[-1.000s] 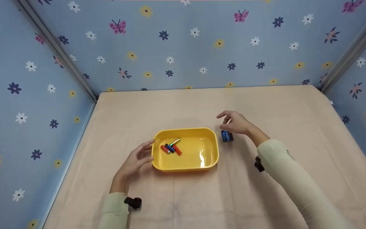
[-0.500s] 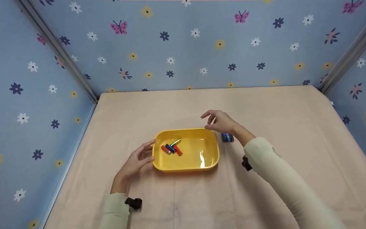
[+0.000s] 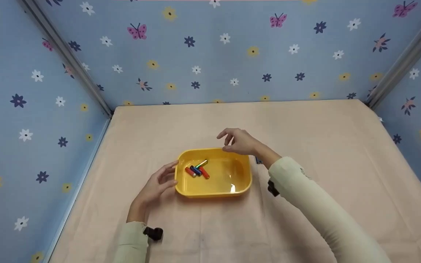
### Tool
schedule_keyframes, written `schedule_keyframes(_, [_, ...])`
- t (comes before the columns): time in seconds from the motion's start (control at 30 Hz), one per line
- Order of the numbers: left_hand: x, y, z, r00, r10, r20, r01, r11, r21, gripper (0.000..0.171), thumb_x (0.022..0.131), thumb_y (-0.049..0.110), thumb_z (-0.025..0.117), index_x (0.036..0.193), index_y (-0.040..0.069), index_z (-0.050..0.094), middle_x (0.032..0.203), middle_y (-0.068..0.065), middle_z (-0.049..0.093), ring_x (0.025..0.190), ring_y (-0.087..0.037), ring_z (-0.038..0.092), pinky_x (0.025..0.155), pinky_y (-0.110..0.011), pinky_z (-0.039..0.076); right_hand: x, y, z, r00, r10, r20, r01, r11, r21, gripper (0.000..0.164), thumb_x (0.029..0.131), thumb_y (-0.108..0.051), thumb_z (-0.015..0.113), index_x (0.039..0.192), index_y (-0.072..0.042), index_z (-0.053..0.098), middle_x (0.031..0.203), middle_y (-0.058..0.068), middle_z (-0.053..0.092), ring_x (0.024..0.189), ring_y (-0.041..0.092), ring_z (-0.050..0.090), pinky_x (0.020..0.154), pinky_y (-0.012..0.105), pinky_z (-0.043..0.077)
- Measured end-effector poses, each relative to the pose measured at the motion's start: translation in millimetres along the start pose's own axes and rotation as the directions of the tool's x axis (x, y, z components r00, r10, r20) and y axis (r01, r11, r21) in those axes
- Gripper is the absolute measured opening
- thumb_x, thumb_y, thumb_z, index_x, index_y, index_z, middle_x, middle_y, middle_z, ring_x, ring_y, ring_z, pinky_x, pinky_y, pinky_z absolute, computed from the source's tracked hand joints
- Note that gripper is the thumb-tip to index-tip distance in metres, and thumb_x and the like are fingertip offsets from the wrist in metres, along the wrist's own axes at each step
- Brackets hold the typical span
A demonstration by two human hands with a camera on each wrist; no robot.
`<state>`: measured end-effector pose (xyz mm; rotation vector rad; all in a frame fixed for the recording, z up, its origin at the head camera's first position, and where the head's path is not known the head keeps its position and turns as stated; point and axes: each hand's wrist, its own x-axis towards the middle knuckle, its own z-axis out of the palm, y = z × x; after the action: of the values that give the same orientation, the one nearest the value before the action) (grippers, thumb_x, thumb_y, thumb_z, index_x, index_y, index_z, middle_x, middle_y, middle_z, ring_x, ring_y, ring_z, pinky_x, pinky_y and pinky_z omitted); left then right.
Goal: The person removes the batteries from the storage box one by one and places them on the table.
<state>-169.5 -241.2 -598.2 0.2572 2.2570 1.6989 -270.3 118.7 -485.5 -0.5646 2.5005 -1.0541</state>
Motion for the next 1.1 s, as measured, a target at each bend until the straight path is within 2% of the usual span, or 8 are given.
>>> schedule_keyframes(0.5, [-0.8, 0.7, 1.4, 1.000, -0.019, -0.015, 0.019, 1.000, 0.006, 0.071, 0.109, 0.017, 0.074, 0.173, 0.018, 0.045, 0.169, -0.021, 0.056, 0.160, -0.044, 0.053, 0.130, -0.062, 0.049, 11, -24, 21, 0.996, -0.067, 0.065, 0.066, 0.998, 0.020, 0.043, 0.104, -0.008, 0.077, 0.147, -0.009, 0.070, 0.123, 0.019, 0.075, 0.096, 0.021, 0.066, 0.091, 0.031, 0.061])
schedule_keyframes(0.67, [-0.9, -0.5, -0.3, 1.000, -0.007, -0.017, 0.007, 1.000, -0.004, 0.071, 0.108, 0.013, 0.074, 0.173, 0.016, 0.045, 0.169, -0.022, 0.056, 0.160, -0.045, 0.052, 0.130, -0.061, 0.048, 14, -26, 27, 0.992, -0.089, 0.089, 0.088, 0.996, 0.012, 0.043, 0.104, -0.006, 0.076, 0.147, -0.009, 0.070, 0.128, 0.021, 0.076, 0.104, 0.027, 0.072, 0.099, 0.038, 0.065])
schedule_keyframes(0.8, [-0.2, -0.6, -0.6, 1.000, 0.001, -0.017, -0.001, 1.000, -0.001, 0.071, 0.108, 0.012, 0.073, 0.173, 0.015, 0.045, 0.169, -0.023, 0.056, 0.160, -0.045, 0.052, 0.130, -0.060, 0.048, 16, -27, 33, 0.989, -0.077, 0.126, 0.075, 0.997, 0.017, 0.046, 0.105, -0.007, 0.076, 0.150, -0.008, 0.068, 0.133, 0.022, 0.075, 0.110, 0.031, 0.073, 0.105, 0.043, 0.066])
schedule_keyframes(0.97, [0.4, 1.7, 1.0, 1.000, -0.011, -0.018, 0.012, 1.000, 0.002, 0.071, 0.109, 0.013, 0.073, 0.174, 0.016, 0.044, 0.170, -0.022, 0.055, 0.160, -0.045, 0.053, 0.130, -0.060, 0.050, 18, -25, 40, 0.985, -0.067, 0.159, 0.064, 0.998, 0.021, 0.047, 0.105, -0.006, 0.075, 0.151, -0.006, 0.067, 0.136, 0.023, 0.075, 0.114, 0.032, 0.073, 0.107, 0.044, 0.065])
schedule_keyframes(1.1, [0.8, 3.3, 2.7, 1.000, -0.019, -0.019, 0.019, 1.000, 0.001, 0.071, 0.109, 0.014, 0.073, 0.174, 0.016, 0.044, 0.170, -0.022, 0.055, 0.160, -0.045, 0.053, 0.130, -0.059, 0.050, 17, -20, 46, 0.983, -0.063, 0.173, 0.060, 0.998, 0.024, 0.047, 0.105, -0.006, 0.075, 0.151, -0.005, 0.067, 0.135, 0.024, 0.076, 0.112, 0.030, 0.071, 0.107, 0.044, 0.064])
